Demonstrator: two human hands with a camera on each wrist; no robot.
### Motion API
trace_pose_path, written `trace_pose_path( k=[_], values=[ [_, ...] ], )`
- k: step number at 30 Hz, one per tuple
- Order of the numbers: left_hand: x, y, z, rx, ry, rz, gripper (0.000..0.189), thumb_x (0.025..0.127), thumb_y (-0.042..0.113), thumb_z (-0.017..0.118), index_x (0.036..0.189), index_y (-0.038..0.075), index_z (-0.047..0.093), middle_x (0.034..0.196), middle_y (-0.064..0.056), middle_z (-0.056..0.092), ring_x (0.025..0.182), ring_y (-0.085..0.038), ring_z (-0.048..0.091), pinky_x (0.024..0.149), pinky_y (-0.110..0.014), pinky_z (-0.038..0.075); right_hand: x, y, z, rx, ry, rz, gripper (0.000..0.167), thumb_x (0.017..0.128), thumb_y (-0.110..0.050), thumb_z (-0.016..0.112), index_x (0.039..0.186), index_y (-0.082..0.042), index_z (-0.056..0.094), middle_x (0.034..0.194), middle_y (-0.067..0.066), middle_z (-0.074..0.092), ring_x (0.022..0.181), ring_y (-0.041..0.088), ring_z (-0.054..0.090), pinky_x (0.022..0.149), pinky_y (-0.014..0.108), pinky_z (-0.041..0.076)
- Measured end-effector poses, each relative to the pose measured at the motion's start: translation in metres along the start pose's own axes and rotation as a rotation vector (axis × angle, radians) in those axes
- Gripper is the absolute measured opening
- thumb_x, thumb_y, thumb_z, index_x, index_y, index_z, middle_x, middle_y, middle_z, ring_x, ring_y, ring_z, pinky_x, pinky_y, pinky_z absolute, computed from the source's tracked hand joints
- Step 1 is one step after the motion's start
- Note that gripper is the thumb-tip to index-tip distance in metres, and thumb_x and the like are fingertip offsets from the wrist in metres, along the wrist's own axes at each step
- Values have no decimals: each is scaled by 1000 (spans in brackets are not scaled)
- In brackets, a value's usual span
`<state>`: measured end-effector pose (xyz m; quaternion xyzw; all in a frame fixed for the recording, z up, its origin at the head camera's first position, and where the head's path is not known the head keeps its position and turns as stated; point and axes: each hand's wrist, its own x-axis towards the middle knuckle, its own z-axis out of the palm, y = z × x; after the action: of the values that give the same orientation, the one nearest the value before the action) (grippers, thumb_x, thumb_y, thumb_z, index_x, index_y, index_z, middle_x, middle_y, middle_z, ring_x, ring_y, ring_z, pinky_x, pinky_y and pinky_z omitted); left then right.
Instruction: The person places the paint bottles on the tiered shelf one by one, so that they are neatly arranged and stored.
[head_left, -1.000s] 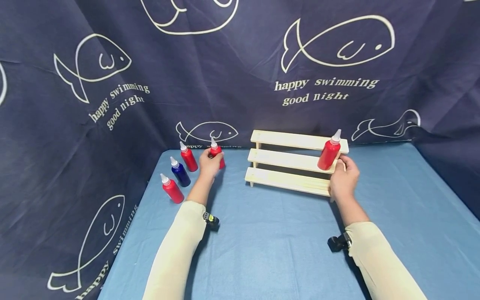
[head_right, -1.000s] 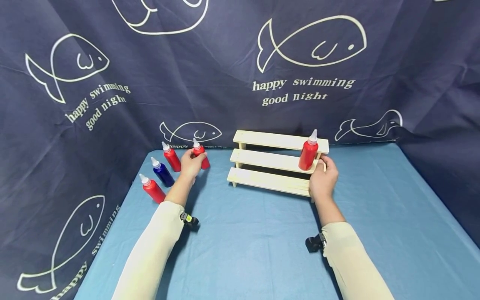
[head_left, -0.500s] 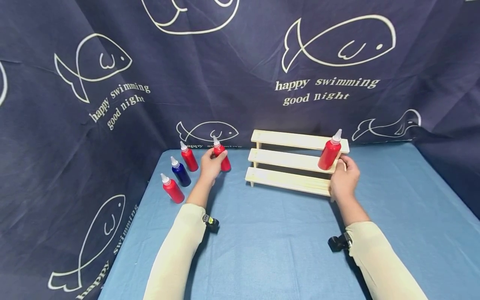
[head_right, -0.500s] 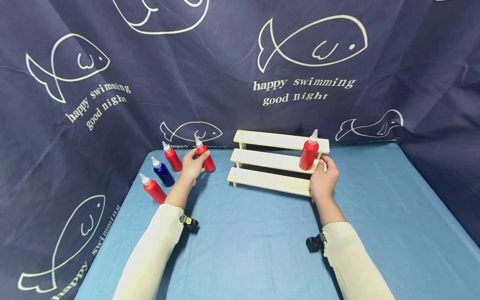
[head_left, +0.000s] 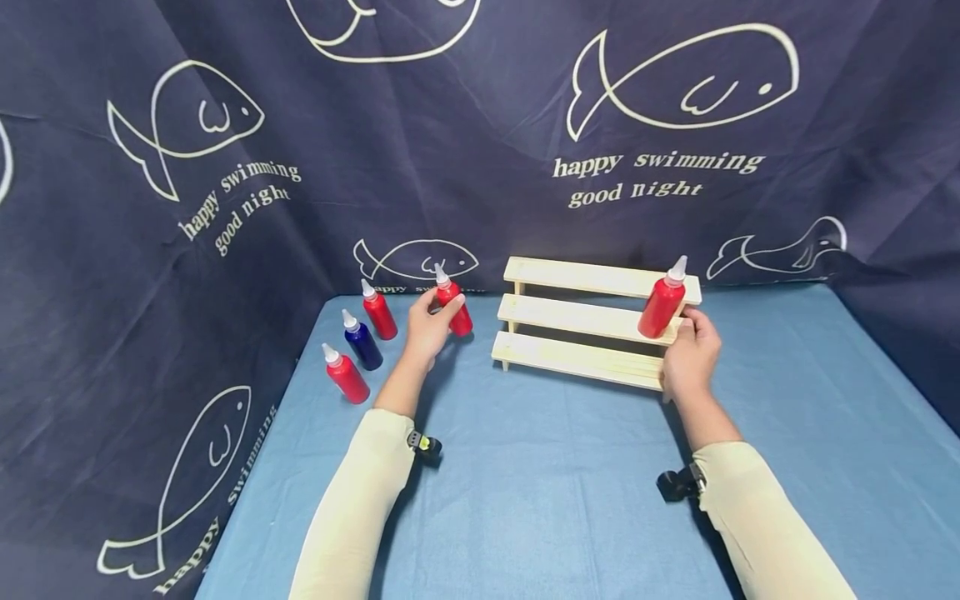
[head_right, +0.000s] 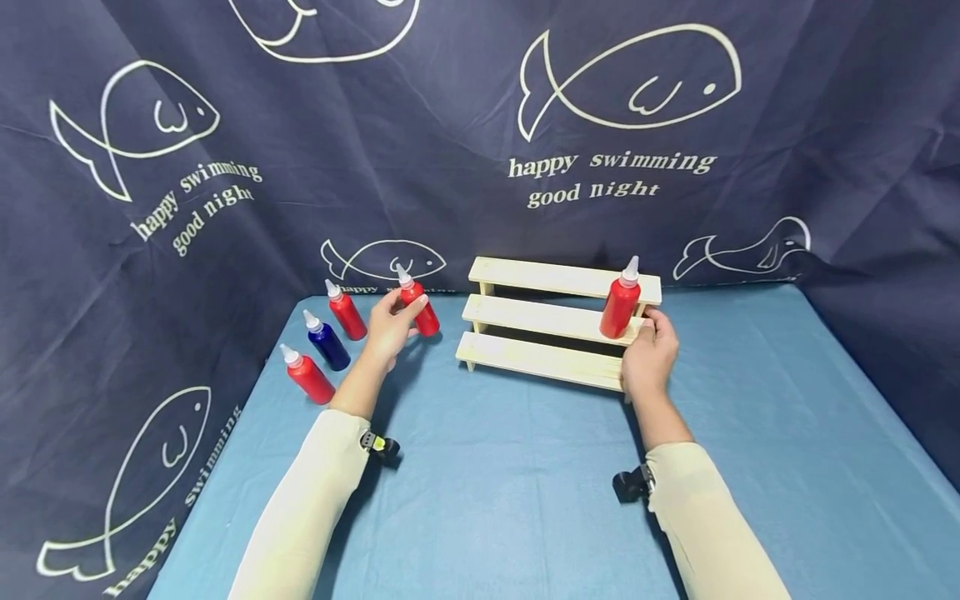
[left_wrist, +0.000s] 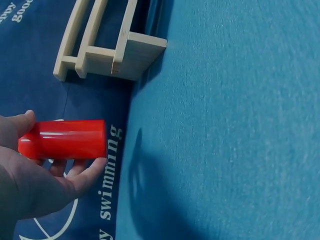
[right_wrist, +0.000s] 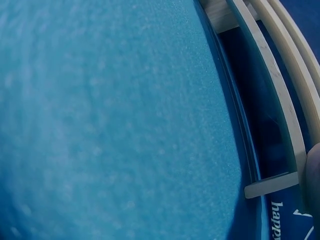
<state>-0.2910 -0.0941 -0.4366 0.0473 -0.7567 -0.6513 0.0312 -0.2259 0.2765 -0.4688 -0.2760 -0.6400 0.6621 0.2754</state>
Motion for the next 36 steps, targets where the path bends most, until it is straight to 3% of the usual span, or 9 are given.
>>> trace_pose_path(
  k=[6,13,17,20,26,36],
  values=[
    [-4,8,2,11,1,28,48,97,28,77,140,12,66,130,-16,68,96,-22,66,91,-50,63,-1,-3,2,29,1,8,31,111,-12,46,131,-5,69,108,-8,60,108,8,52,81,19,44],
    [-7,21,8,-16,-4,68,48,96,27,79,139,12,67,129,-17,71,97,-23,67,99,-61,58,0,-5,1,37,6,17,31,111,-12,47,133,-4,68,95,-10,56,91,7,50,61,16,39],
    [-11,26,9,-24,-1,70,48,95,29,79,139,13,68,129,-16,71,97,-22,66,98,-62,58,2,-5,1,28,18,9,31,111,-12,47,133,-4,68,98,-13,57,98,4,52,75,17,43],
    [-12,30,10,-19,-1,73,49,95,29,79,140,13,68,129,-15,71,98,-21,66,97,-58,59,3,-5,1,21,22,-4,31,111,-12,47,133,-4,68,100,-12,58,100,4,52,83,19,43],
    [-14,33,11,-16,1,89,48,96,27,79,140,13,68,129,-15,72,97,-21,66,97,-57,59,3,-5,0,-5,13,-5,32,111,-12,46,134,-4,68,103,-11,58,100,4,52,83,20,43],
    [-19,39,18,-48,-38,109,50,95,26,80,140,11,68,123,-17,74,90,-13,66,83,-29,61,1,-1,0,-15,11,-6,32,111,-10,46,134,-2,67,104,-9,59,102,5,51,86,21,42]
  ],
)
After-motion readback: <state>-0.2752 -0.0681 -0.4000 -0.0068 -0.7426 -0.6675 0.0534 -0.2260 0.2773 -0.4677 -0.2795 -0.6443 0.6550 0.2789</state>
